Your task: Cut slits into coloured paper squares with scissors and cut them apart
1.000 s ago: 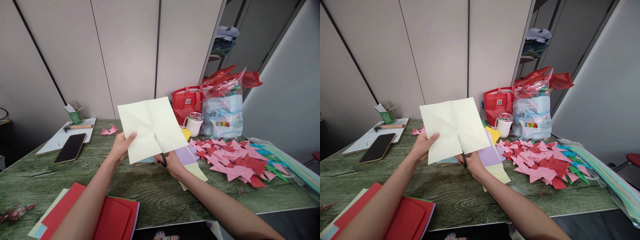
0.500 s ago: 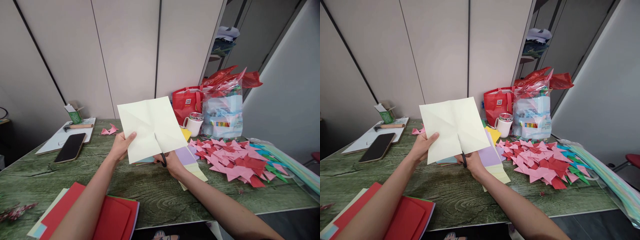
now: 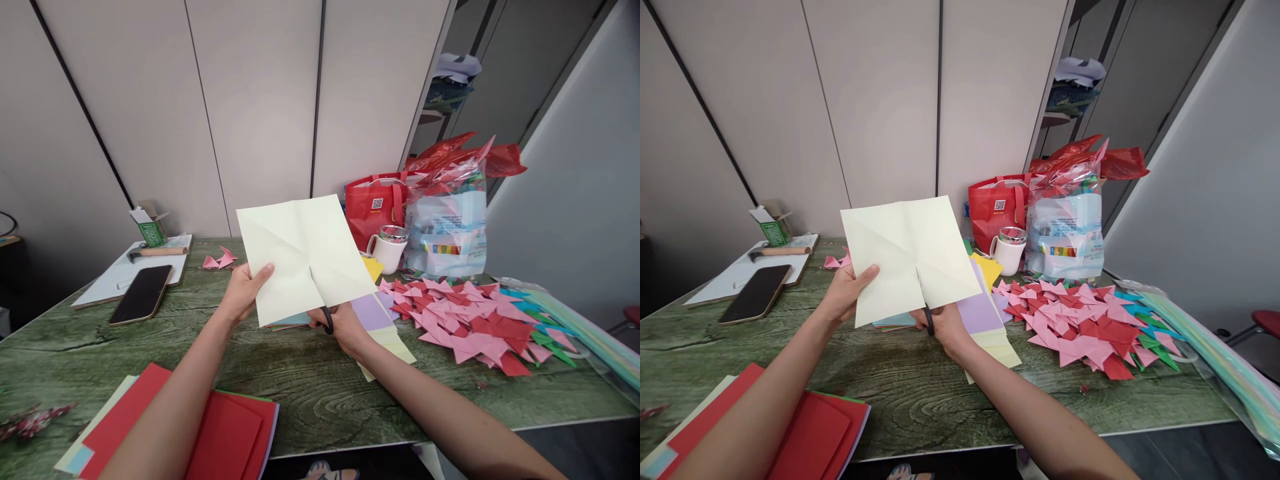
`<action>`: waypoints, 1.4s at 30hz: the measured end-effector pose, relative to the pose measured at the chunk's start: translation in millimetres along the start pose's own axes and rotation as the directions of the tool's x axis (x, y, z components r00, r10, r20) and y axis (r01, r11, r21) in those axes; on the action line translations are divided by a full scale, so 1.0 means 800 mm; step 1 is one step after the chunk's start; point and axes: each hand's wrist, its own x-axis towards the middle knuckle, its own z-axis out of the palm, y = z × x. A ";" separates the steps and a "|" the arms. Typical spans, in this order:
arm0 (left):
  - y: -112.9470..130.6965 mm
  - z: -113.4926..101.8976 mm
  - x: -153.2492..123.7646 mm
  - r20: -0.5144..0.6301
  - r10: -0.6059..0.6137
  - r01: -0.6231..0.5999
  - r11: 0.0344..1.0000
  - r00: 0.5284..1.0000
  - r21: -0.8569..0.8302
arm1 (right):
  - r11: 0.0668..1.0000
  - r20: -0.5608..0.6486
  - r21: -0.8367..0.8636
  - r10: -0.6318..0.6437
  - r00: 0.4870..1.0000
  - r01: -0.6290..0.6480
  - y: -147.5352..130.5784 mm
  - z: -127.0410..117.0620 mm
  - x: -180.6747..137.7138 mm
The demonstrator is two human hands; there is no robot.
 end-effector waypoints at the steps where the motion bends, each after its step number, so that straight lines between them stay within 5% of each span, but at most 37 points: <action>1: 0.000 0.000 0.000 0.000 -0.001 0.001 1.000 1.000 -0.003 | 1.000 -0.004 -0.007 -0.003 1.000 0.003 0.000 0.000 0.000; 29: 0.002 0.004 -0.001 -0.011 -0.012 0.012 1.000 1.000 -0.029 | 0.993 0.002 -0.090 -0.072 0.997 0.072 -0.003 0.000 -0.001; 38: 0.000 0.004 -0.001 -0.010 -0.019 0.018 0.999 1.000 -0.044 | 1.000 0.023 -0.015 0.007 1.000 -0.007 -0.004 -0.002 0.000; 42: 0.000 0.000 0.000 -0.057 -0.006 0.005 1.000 0.998 -0.030 | 0.993 0.167 0.036 0.109 0.980 -0.117 0.001 -0.007 0.003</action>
